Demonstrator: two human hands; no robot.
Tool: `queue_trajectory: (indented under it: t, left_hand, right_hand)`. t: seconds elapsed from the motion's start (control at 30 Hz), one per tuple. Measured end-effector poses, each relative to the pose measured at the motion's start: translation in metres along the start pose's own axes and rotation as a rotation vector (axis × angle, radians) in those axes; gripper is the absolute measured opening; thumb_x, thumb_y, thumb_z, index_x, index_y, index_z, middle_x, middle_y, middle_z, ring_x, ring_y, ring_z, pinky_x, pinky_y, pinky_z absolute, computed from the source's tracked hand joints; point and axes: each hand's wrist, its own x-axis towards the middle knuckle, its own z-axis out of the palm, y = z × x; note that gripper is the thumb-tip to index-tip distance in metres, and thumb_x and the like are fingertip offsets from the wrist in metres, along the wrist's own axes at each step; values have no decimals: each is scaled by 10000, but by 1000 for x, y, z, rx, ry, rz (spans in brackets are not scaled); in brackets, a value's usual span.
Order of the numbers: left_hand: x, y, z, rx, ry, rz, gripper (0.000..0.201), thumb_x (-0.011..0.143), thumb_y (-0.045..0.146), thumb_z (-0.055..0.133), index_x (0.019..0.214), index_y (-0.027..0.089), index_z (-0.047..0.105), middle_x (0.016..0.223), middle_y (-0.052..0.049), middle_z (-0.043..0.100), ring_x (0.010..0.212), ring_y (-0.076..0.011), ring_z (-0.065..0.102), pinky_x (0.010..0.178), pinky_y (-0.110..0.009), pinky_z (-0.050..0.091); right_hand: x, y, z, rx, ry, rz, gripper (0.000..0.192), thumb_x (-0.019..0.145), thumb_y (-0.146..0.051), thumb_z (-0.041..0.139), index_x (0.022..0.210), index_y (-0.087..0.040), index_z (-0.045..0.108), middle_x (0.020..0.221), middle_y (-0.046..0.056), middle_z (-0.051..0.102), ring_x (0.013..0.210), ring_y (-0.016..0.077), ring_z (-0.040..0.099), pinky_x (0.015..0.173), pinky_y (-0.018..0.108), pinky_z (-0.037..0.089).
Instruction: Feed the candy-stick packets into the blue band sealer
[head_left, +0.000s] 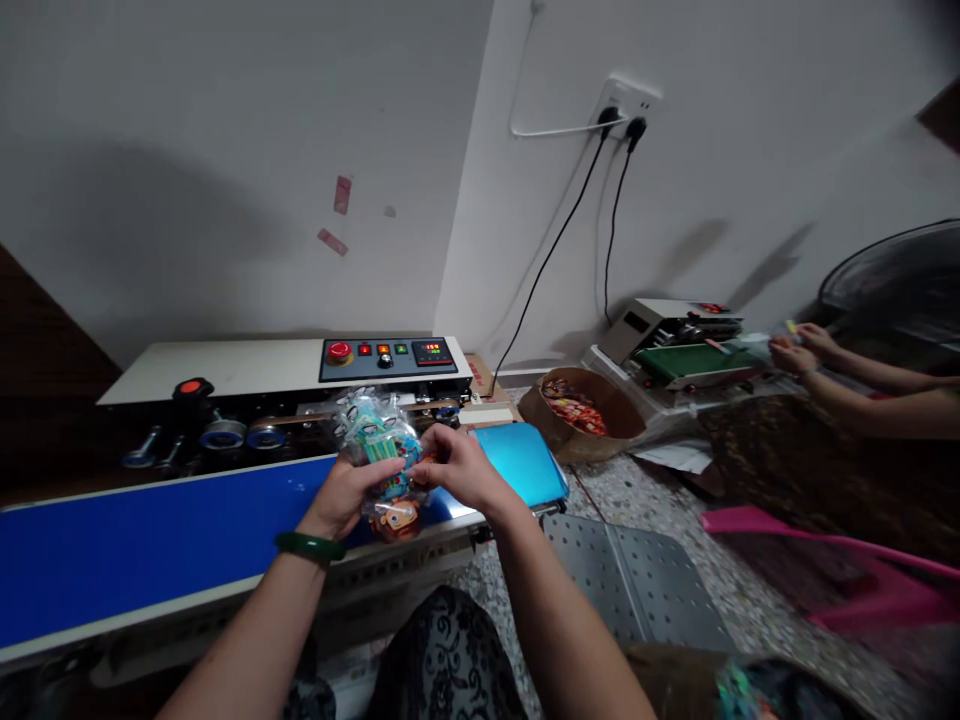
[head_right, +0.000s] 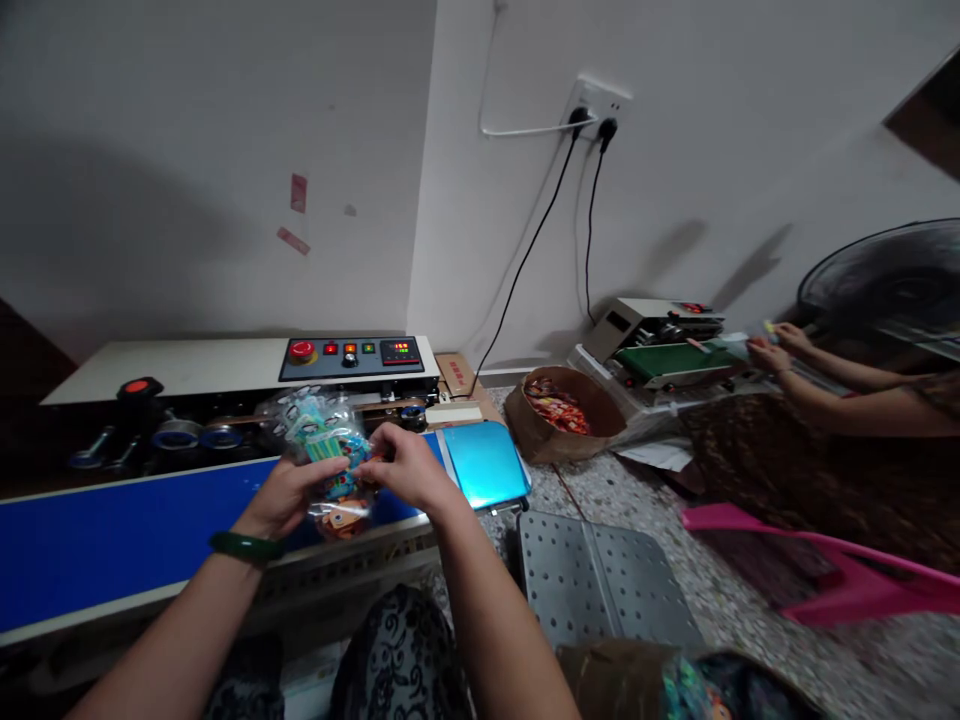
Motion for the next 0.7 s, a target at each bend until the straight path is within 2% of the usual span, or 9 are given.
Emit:
queue_trajectory:
  t: [0.1, 0.27, 0.33, 0.47, 0.57, 0.7]
  left_hand:
    - [0, -1, 2, 0, -18, -3, 283, 553, 163, 726, 825, 123, 657, 800, -74, 693, 694, -221, 640, 690, -350, 511]
    - [3, -1, 3, -77, 61, 19, 360, 547, 176, 727, 893, 121, 645, 802, -71, 693, 714, -226, 642, 691, -353, 514]
    - [4, -2, 3, -53, 68, 32, 402, 554, 190, 724, 940, 115, 635, 819, -79, 693, 737, -236, 641, 709, -365, 509]
    - [3, -5, 3, 143, 10, 94, 428, 561, 217, 726, 962, 110, 626, 895, -98, 683, 808, -256, 626, 756, -386, 486]
    - [1, -7, 4, 274, -17, 134, 421, 547, 223, 735, 939, 107, 632, 924, -102, 678, 857, -262, 611, 791, -378, 468]
    - [0, -11, 7, 200, -34, 70, 459, 566, 218, 725, 999, 112, 614, 941, -100, 676, 832, -254, 620, 774, -372, 478]
  right_hand:
    - [-1, 3, -1, 142, -10, 74, 229, 613, -304, 686, 644, -180, 496, 553, -54, 549, 491, 112, 538, 463, 221, 443]
    - [-8, 12, -5, 349, 132, 39, 256, 637, -291, 673, 621, -183, 442, 535, -54, 558, 469, 99, 525, 458, 201, 414]
    - [-11, 13, -5, 383, 130, 41, 254, 648, -294, 666, 659, -191, 435, 550, -59, 547, 485, 99, 523, 464, 198, 405]
    - [-11, 14, -6, 300, 106, 32, 332, 591, -281, 721, 768, -209, 450, 592, -79, 511, 528, 93, 497, 494, 192, 388]
    - [-9, 13, -7, 171, 138, -7, 323, 569, -296, 738, 689, -189, 458, 594, -70, 489, 554, 88, 464, 509, 189, 365]
    - [-10, 14, -7, 190, 157, -15, 244, 626, -330, 693, 691, -180, 511, 647, -43, 519, 603, 108, 484, 563, 215, 395]
